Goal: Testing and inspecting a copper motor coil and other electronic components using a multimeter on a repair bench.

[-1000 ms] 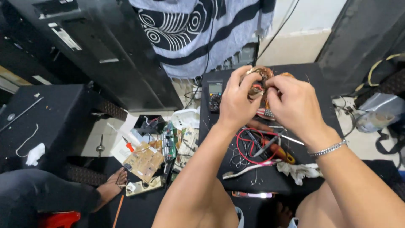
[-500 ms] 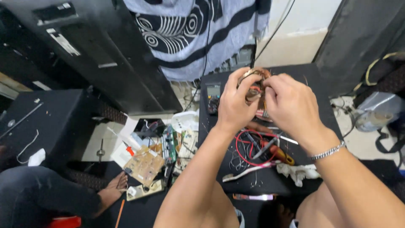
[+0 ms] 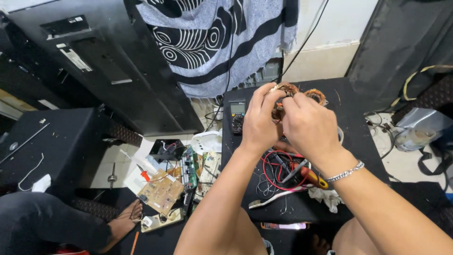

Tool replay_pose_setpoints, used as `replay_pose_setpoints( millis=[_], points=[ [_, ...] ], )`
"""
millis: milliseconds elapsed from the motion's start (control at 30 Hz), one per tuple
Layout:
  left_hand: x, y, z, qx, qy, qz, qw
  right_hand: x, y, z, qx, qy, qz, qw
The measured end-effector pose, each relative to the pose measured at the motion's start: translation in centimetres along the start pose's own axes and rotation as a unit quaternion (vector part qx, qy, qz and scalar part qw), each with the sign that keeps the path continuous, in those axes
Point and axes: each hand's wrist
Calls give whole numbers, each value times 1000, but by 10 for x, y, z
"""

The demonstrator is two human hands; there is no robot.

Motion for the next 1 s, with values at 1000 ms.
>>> replay_pose_setpoints(
  millis=[1000],
  points=[
    [19,0,-12,-197,55,-453,868,17,-37,-63,441,-207,399,777]
  ],
)
Point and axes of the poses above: each hand's wrist, its own x-axis towards the middle knuckle, its own z-axis out of the palm, y = z × x, and after that the axes turned 10 degrees about y, right-handed
